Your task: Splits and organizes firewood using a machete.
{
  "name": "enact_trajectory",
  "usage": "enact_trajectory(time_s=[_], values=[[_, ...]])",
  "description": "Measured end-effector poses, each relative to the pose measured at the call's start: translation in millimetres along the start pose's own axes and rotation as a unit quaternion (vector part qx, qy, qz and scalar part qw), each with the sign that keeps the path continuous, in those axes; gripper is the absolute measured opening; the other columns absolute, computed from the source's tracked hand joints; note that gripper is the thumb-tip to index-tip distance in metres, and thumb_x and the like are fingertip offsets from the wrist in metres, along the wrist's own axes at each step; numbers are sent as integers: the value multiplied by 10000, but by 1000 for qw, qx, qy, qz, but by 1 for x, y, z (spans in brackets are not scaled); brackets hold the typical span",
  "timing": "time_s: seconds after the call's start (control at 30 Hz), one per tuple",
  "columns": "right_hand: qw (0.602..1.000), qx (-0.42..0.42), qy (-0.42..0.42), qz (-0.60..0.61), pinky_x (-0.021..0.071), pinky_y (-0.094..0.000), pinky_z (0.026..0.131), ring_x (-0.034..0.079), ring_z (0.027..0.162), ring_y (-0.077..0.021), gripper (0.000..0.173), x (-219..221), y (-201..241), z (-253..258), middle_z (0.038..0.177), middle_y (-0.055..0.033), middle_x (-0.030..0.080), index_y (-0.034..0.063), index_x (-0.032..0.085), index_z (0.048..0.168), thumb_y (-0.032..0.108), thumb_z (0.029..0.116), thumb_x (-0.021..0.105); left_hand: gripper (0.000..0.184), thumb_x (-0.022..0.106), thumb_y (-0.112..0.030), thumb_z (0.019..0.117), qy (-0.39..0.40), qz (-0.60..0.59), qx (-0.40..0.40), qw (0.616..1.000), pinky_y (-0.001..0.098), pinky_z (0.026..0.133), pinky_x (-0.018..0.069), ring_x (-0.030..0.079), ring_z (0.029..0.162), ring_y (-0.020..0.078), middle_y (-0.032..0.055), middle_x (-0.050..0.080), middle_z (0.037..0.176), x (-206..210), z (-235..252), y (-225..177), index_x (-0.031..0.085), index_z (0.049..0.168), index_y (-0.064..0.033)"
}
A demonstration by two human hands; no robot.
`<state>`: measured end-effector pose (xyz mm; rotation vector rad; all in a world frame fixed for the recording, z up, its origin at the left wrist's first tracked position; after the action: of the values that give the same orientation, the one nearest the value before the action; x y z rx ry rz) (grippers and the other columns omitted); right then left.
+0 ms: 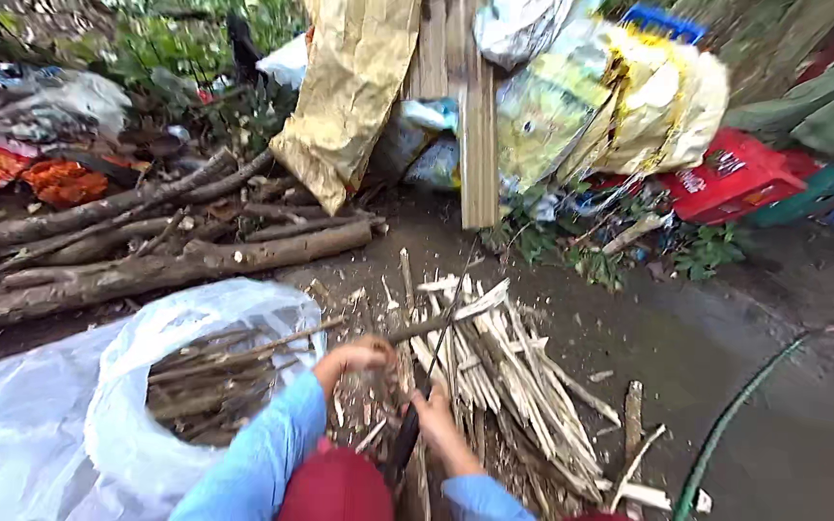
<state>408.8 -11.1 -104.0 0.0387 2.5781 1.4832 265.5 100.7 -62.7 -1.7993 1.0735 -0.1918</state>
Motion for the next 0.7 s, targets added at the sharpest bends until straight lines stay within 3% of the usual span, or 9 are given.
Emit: enact_trajectory(time_s=[0.1, 0.17, 0.27, 0.37, 0.5, 0.6, 0.63, 0.7], values=[[998, 24, -16, -53, 574, -426, 807, 671, 866, -258, 483, -30, -11, -4, 1082, -223, 630, -78, 358, 1469, 109, 1056, 524, 373, 603, -78, 1035, -15, 112, -36, 993, 526, 1154, 393, 554, 1318, 400, 292, 587, 1381, -32, 20, -17, 570, 1364, 95], [996, 20, -43, -69, 578, -418, 766, 665, 830, -250, 473, -45, -18, 0, 1059, -217, 622, -86, 411, 1422, 58, 996, 557, 446, 659, -80, 998, -28, 178, -28, 983, 567, 1139, 399, 554, 1314, 431, 296, 578, 1393, -43, 39, -20, 547, 1399, 81], [992, 13, -86, -95, 569, -438, 724, 656, 777, -258, 497, -56, -22, 4, 994, -207, 637, -89, 492, 1350, 23, 887, 632, 703, 757, -114, 927, -25, 275, -49, 960, 653, 1135, 362, 478, 1378, 484, 316, 495, 1476, -48, 67, -29, 414, 1521, 38], [991, 14, -96, -96, 558, -379, 649, 627, 673, -198, 494, -54, -23, 8, 892, -143, 608, -75, 495, 1313, 7, 859, 671, 971, 830, -77, 847, -33, 281, -44, 958, 622, 1175, 334, 391, 1458, 462, 304, 363, 1585, -38, 102, -27, 236, 1611, -1], [987, 11, -85, -137, 545, -419, 711, 627, 745, -228, 509, -55, -22, 7, 943, -163, 631, -73, 517, 1313, 61, 875, 739, 1107, 848, 21, 776, -46, 212, 20, 976, 601, 1186, 339, 361, 1481, 452, 291, 293, 1628, -10, 139, -24, 156, 1639, -28], [985, 0, -66, -160, 543, -435, 712, 632, 749, -239, 496, -56, -19, 7, 937, -169, 645, -73, 537, 1317, 60, 876, 720, 995, 782, 42, 839, -18, 200, 46, 979, 575, 1177, 367, 426, 1450, 422, 261, 367, 1605, 7, 153, -27, 199, 1639, -55], [988, -4, -53, -146, 545, -422, 692, 631, 728, -228, 490, -56, -18, 8, 927, -163, 644, -71, 537, 1317, 46, 870, 703, 901, 763, 53, 858, -8, 194, 61, 979, 566, 1175, 372, 462, 1421, 420, 269, 433, 1558, 11, 154, -28, 281, 1614, -33], [996, -13, -23, -81, 552, -337, 598, 618, 635, -157, 466, -55, -17, 10, 874, -106, 634, -66, 541, 1279, 18, 838, 667, 605, 750, 27, 881, -4, 195, 103, 975, 578, 1113, 428, 584, 1274, 427, 296, 602, 1352, 13, 154, -26, 511, 1435, 60]])
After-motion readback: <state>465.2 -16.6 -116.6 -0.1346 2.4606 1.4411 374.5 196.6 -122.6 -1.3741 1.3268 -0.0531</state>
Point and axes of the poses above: each hand's wrist, its own z-axis towards the middle knuckle, its own x-axis out of the palm, y = z × x, the point moved 6 cm from there along z, towards the middle knuckle
